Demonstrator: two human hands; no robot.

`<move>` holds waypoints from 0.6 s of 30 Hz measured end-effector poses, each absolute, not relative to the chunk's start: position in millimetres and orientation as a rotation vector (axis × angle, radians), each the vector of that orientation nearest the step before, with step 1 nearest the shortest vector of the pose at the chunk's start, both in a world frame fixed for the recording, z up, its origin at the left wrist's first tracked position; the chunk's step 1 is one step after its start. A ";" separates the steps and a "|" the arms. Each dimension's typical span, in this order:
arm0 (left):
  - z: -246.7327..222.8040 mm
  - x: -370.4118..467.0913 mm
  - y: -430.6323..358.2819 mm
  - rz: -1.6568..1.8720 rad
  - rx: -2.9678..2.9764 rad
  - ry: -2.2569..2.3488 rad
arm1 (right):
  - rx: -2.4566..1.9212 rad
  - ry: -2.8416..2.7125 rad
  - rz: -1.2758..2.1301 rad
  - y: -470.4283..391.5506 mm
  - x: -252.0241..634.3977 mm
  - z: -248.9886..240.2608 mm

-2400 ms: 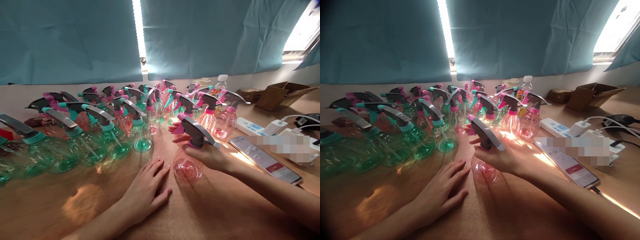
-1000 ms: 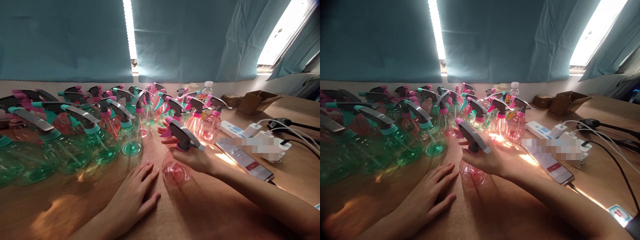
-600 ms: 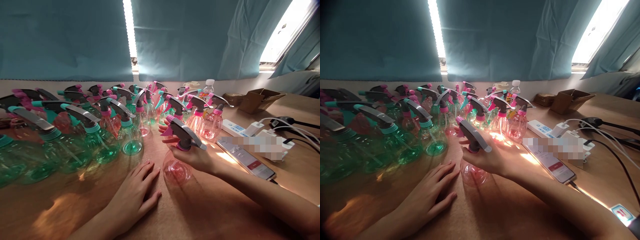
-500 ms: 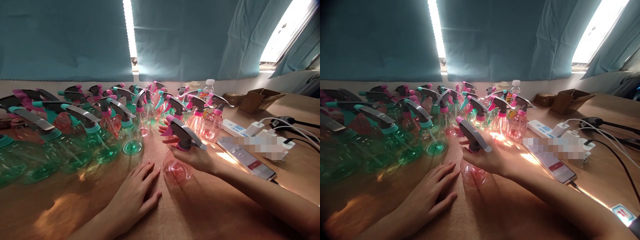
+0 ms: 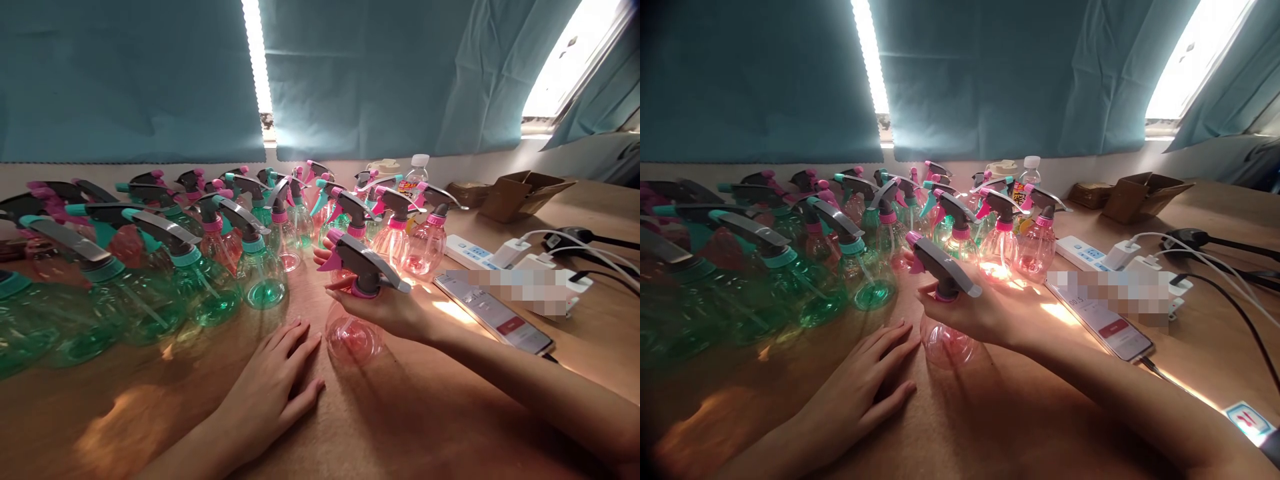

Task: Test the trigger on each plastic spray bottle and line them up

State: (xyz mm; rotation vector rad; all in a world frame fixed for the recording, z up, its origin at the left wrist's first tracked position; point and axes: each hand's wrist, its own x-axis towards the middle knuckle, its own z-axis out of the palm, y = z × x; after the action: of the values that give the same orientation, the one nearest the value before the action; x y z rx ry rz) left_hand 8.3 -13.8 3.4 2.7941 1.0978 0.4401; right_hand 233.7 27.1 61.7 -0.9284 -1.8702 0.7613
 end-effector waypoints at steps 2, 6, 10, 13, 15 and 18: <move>3.4 8.3 -13.8 0.436 2.794 1.097 | -0.919 -1.857 0.771 26.7 233.7 61.3; 3.4 8.3 -14.0 0.424 2.796 1.101 | -0.926 -1.866 0.775 26.1 234.4 61.2; 2.8 8.3 -13.7 0.429 2.796 1.102 | -0.958 -1.858 0.737 26.0 235.0 60.6; 2.8 8.4 -13.0 0.438 2.791 1.099 | -0.970 -1.836 0.714 26.0 234.1 59.4; 2.9 8.4 -12.8 0.443 2.788 1.096 | -0.960 -1.825 0.717 26.0 233.1 58.6; 3.2 8.3 -13.2 0.440 2.793 1.096 | -0.932 -1.814 0.708 26.3 232.1 57.9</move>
State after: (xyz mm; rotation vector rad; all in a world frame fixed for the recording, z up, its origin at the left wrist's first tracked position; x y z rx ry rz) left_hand 8.3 -13.2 3.2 2.7932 1.0962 0.4396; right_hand 232.1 26.3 57.9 -0.9320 -1.8144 0.7084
